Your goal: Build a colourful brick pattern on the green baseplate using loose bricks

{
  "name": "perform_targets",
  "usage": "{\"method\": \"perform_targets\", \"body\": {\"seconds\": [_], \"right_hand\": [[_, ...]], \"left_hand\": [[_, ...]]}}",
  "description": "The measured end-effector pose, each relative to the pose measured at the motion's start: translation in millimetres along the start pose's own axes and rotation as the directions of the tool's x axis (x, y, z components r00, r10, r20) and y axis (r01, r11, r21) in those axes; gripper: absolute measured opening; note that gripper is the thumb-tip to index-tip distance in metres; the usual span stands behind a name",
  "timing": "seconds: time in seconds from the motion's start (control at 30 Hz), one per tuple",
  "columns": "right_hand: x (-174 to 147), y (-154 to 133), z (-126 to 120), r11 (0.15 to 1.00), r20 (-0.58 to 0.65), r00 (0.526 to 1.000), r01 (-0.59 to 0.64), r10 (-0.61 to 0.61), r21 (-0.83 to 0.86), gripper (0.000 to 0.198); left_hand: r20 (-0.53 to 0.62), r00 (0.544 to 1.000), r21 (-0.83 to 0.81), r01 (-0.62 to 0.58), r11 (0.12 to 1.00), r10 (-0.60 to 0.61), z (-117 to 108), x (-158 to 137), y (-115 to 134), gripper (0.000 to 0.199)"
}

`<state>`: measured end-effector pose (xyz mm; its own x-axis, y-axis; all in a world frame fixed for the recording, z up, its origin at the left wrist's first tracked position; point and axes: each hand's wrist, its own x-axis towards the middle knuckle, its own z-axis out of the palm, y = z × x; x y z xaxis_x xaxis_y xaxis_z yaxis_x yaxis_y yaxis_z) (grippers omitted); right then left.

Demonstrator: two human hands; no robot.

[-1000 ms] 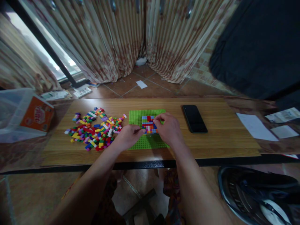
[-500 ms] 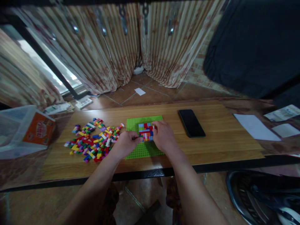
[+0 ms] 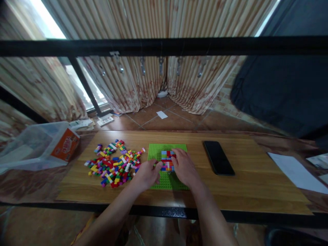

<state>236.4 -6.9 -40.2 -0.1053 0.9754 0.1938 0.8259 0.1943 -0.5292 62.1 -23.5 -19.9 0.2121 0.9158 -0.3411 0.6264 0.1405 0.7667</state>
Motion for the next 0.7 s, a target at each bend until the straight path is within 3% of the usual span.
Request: {"method": "perform_targets", "body": {"seconds": [0.07,0.17,0.47,0.7], "right_hand": [[0.7,1.6,0.7,1.0,0.004,1.0,0.007,-0.007,0.001,0.039],[0.7,5.7,0.0,1.0,-0.007,1.0,-0.013,0.013,-0.023,0.038],[-1.3,27.3,-12.5,0.976,-0.007,0.988,-0.152,0.153,-0.155,0.042],[2.4,34.7,-16.8,0.94,0.001,0.968,-0.244,0.251,-0.238,0.047]], "left_hand": [[0.049,0.999,-0.123,0.026,0.992,-0.02,5.1,0.0,0.0,0.035],[0.057,0.998,-0.177,0.0,0.984,0.011,13.9,1.7,-2.0,0.036],[0.044,0.994,-0.127,-0.092,0.988,0.098,31.1,0.5,3.9,0.041],[0.038,0.994,-0.175,-0.092,0.98,0.1,28.5,-1.2,13.3,0.046]]}}
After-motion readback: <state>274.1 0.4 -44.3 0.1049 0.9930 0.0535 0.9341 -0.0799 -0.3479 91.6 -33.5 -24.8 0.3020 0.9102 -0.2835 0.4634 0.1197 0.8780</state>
